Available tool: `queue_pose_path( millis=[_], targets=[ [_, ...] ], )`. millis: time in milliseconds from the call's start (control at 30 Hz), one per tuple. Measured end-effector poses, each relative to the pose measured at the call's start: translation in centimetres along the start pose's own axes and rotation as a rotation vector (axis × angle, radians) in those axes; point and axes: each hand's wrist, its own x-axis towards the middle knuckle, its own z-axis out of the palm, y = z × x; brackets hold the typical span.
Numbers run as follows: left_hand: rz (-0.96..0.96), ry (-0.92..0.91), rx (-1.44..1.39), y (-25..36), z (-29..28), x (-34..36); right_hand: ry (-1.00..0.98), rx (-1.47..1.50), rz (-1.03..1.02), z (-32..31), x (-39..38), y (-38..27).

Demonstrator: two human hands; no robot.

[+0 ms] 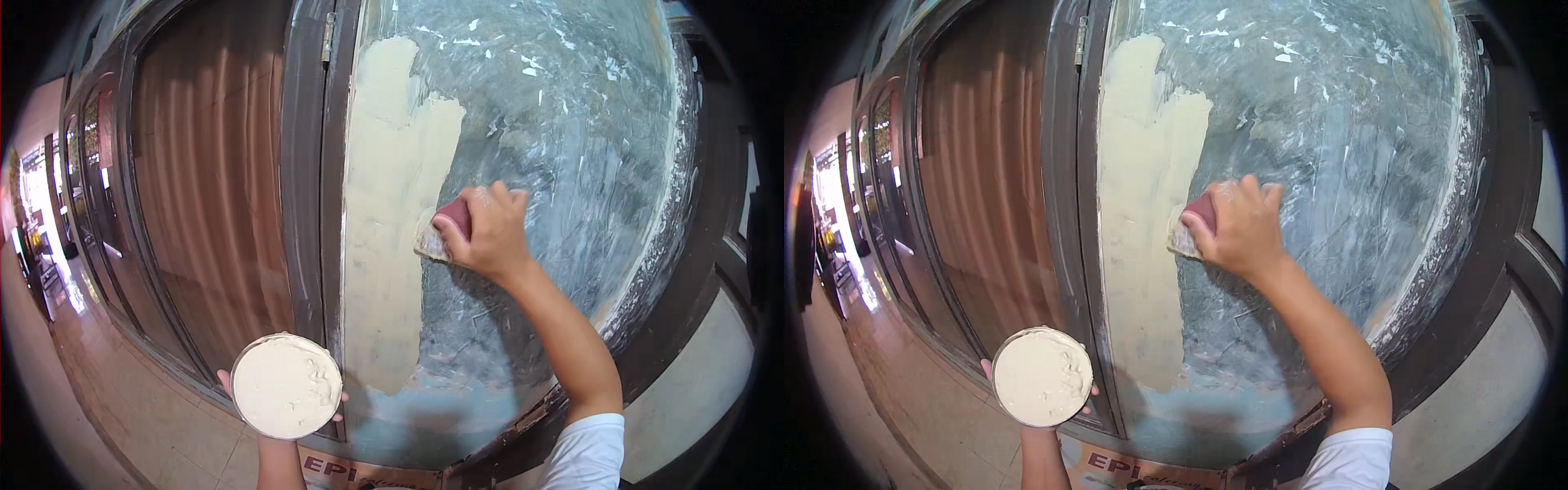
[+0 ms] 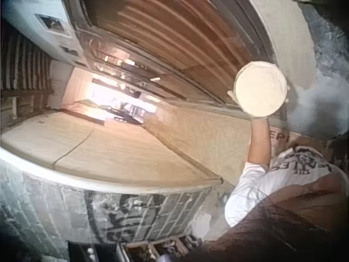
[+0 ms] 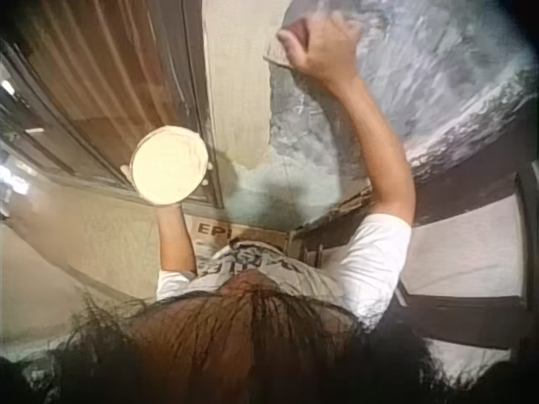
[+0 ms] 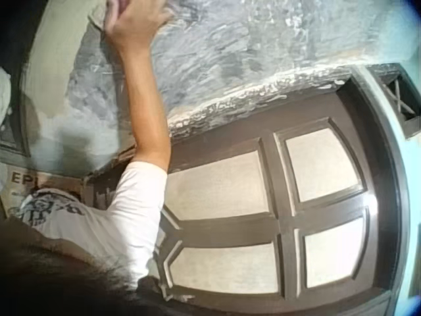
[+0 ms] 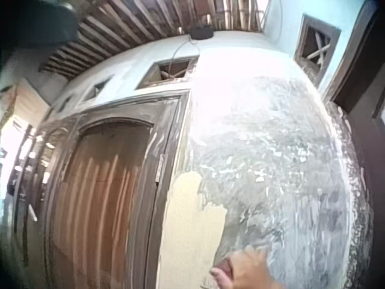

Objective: The person applies wall putty to a surface with a putty knife, using the knife to scoop the putty from its container and spread it onto the wall.

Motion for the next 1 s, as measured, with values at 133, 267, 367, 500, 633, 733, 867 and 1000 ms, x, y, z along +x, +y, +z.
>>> queue_pose_path(
  millis=[133, 267, 367, 500, 633, 733, 867, 1000],
  targets=[
    [0.000, 0.017, 0.074, 0.1, 0.0, -0.1, 0.210, -0.087, 0.201, 0.0, 2.7, 1.3],
    [0.015, 0.019, -0.001, -0.4, 1.3, -0.2, 0.047, 0.047, 0.013, -0.5, 1.0, 0.2],
    [-0.013, 0.042, 0.017, -0.4, 0.9, -0.1, 0.043, -0.101, -0.050, 0.6, 1.1, 0.2],
    [-0.046, 0.004, 0.069, -0.5, 0.8, 0.3, 0.230, -0.119, 0.153, 0.1, 3.0, 1.3],
    [0.006, 0.039, 0.053, -0.4, 1.4, -0.1, 0.025, 0.012, -0.019, 0.3, 0.3, -0.5],
    [-0.002, 0.056, 0.028, -0.4, 0.7, 0.4, 0.158, -0.094, 0.100, 0.3, 2.4, 0.7],
    [-0.058, 0.082, -0.016, -1.6, 0.1, 0.4, 0.223, -0.067, 0.164, 0.0, 2.0, 1.1],
    [-0.099, 0.115, -0.063, -2.1, -0.2, 0.2, 0.045, -0.064, -0.005, 0.0, 1.0, 0.1]
  ],
)
